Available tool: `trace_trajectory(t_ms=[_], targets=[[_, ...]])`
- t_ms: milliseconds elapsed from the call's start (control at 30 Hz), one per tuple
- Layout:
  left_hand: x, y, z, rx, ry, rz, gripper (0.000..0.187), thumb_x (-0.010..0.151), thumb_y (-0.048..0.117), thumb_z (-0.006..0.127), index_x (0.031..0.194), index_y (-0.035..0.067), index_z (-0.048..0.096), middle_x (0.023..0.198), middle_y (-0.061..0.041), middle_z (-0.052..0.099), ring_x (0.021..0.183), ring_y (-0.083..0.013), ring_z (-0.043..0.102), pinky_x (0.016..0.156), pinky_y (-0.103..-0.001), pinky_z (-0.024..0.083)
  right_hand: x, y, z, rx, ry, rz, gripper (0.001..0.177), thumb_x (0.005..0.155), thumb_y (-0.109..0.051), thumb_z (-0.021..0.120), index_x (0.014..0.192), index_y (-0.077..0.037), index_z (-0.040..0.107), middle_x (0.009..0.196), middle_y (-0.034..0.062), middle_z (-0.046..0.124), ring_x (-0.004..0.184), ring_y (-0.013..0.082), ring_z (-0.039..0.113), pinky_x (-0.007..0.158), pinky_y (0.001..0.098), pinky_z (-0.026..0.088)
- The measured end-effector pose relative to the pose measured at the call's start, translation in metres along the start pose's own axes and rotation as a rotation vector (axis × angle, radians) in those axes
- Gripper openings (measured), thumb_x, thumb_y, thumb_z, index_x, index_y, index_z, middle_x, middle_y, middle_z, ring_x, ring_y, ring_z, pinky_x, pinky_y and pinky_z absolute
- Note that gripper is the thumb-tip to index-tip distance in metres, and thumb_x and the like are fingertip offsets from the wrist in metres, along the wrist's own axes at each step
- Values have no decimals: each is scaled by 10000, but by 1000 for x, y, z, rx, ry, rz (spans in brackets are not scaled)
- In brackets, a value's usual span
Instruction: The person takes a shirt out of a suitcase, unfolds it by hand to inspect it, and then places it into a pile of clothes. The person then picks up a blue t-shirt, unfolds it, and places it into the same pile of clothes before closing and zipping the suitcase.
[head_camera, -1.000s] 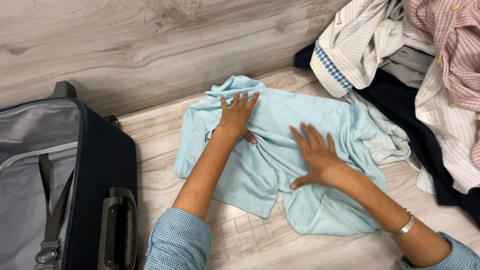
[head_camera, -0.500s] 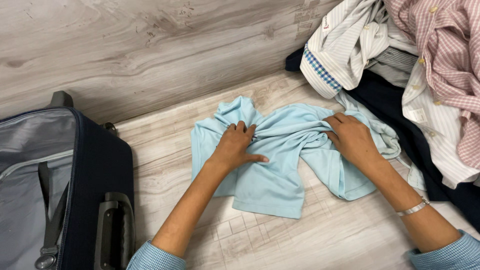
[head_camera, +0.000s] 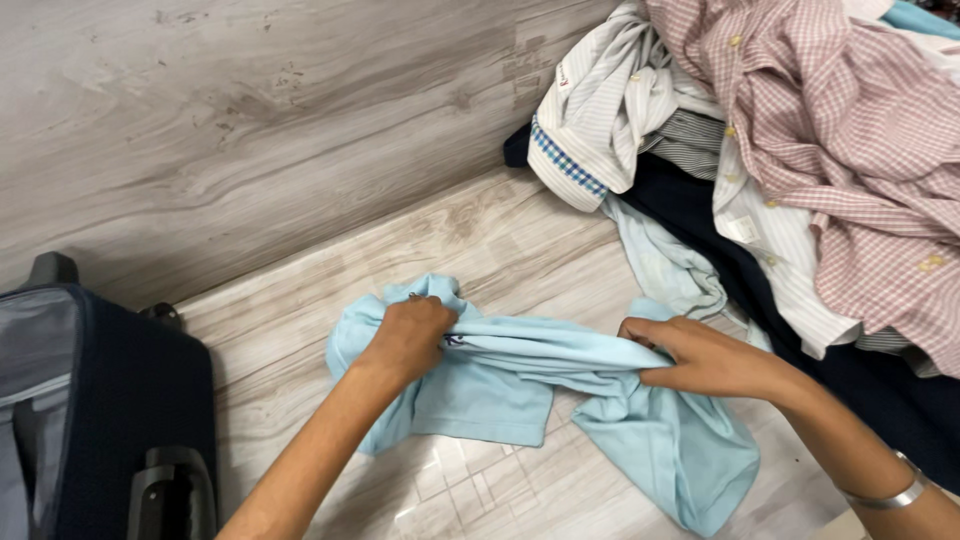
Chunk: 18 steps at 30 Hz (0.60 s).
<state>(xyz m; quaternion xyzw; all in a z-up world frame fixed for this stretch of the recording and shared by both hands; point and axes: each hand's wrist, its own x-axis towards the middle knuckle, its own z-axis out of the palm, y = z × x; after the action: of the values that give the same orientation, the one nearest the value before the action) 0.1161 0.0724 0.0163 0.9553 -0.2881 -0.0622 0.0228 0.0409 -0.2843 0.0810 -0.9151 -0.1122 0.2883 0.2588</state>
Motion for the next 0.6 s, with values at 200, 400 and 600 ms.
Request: trace_trajectory(t_ms=[200,400,600], targets=[[32,17,-57,161,324,93,176,650,20,767,804,105,766,1006,-159,641,1041,-338,626,803,-435,545,-47,23,-13,487,169,-312,740,749,-14,705,1455,-142,520,1018,125,770,932,170,694,852,327,538],[90,54,-117,96,493,16,189,645,48,764,833,42,751,940,-193,676,875,-385,674,702,-477,545,-98,30,-49,262,563,-188,618,644,57,743,1209,-194,765,1036,26,754,860,175,701,756,317,576],[177,94,-173,-491,433,108,333,643,6,702,972,32,747,842,-220,717,810,-390,714,750,-486,545,-128,52,-65,-332,1255,23,683,647,137,635,1202,-225,799,1240,92,711,997,262,682,864,364,549]])
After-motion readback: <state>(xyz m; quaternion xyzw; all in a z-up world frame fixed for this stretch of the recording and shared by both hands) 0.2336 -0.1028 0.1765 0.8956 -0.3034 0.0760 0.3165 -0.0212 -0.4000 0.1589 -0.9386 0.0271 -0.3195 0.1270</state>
